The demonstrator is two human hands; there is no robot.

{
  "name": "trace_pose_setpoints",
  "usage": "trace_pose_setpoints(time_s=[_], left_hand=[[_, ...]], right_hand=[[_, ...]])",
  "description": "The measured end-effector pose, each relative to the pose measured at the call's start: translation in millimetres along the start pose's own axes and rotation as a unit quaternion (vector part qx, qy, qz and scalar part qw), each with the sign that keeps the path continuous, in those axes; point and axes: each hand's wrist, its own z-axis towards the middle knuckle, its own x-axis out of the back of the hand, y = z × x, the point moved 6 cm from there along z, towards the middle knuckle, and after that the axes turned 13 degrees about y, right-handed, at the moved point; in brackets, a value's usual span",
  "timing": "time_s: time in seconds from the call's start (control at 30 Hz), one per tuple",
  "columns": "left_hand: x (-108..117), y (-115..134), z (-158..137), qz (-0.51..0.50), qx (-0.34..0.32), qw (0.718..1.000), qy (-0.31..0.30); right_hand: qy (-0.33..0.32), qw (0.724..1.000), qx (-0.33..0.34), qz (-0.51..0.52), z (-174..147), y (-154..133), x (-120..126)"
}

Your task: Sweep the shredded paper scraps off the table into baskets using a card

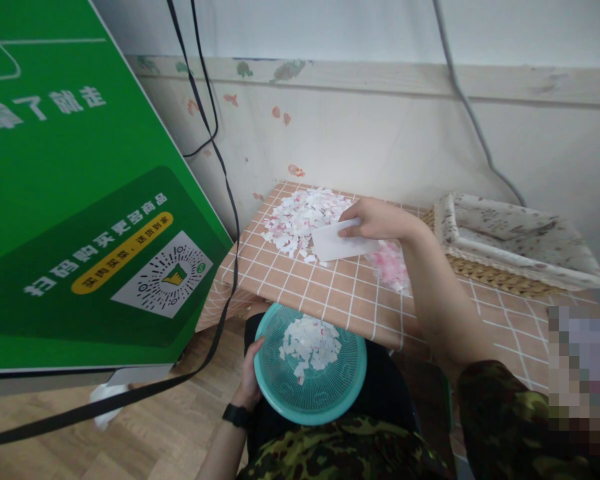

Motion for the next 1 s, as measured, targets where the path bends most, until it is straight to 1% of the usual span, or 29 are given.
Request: trace_pose_setpoints(time_s=[0.17,0.33,0.43,0.6,0.73,0.87,1.0], left_hand=[[0,0,-1,0.005,0.003,1.000,0.001],[0,1,0,0.004,-0.002,1.000,-0.004],[2,1,1,0.012,-0.007,1.000,0.008],[3,0,1,0.011,0.001,1.000,0.015],[2,-1,-1,0.012,0.008,1.000,0.011],[-1,0,-2,0.002,0.007,1.000,0.001],[-1,0,-3,0.005,0.006,1.000,0.004]], right_hand=[[0.005,1.000,0.006,0.001,1,-1,-1],[-0.013,1.000,-0.011,0.008,-4,5,5],[-0.021,1.000,-0.013,-0.002,-4,6,2],[0.004,1.000,0.004,0.004,2,2,-5],[0.012,1.000,-0.010,0.013,-1,5,2],[-0.003,0.999,-0.028,0.020,-7,10,8],[-0.010,1.000,-0.016,0.011,-4,8,2]])
